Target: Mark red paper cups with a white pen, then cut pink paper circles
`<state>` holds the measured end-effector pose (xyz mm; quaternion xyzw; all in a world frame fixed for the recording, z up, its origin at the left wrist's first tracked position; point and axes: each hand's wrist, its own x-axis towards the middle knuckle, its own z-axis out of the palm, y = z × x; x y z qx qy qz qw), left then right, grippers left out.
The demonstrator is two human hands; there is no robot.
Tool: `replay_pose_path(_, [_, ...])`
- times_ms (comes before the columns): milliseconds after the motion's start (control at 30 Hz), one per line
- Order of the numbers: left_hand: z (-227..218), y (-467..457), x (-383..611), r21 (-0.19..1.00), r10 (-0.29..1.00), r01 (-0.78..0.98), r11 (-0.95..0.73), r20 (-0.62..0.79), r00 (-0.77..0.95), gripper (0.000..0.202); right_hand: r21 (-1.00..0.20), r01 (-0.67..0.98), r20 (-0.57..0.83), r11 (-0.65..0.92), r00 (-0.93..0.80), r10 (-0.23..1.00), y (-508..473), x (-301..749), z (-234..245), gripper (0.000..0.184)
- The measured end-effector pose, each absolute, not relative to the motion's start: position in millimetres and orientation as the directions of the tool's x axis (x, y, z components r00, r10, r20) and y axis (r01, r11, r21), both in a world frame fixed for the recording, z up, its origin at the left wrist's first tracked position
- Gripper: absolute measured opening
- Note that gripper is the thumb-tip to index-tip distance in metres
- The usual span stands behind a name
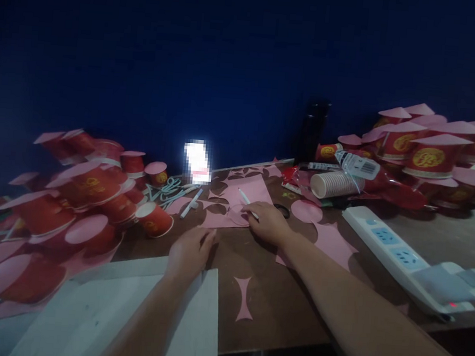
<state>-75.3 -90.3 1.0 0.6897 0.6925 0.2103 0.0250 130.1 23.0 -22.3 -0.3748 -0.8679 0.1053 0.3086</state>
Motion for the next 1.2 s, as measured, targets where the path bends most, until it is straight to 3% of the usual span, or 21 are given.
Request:
replay_pose_path(167, [-6,-118,-49,0.196,0.98,0.979,-0.049,0.201,0.009,0.042,-0.419,0.578,0.458,0.7,-0.532,0.713,22,130,-22,0.026])
replay_pose_path(300, [-6,-143,-32,0.175,0.991,0.981,-0.089,0.11,0.071,0.034,-0.427,0.563,0.461,0.707,-0.537,0.706,20,131,-23,0.026])
replay_pose_path(600, [-16,-166,-65,0.123,0.966,0.974,0.19,0.152,-0.208,0.033,-0.447,0.561,0.45,0.697,-0.532,0.717,18,130,-21,0.025])
replay_pose_path(900, [-10,-131,-52,0.227,0.993,0.97,0.087,0.057,-0.102,0.026,-0.468,0.549,0.462,0.692,-0.516,0.721,19,129,-23,0.026])
replay_pose_path(1200, [-14,-48,-60,0.23,0.974,0.973,0.032,0.211,-0.082,0.03,-0.47,0.55,0.454,0.69,-0.52,0.724,19,130,-21,0.024])
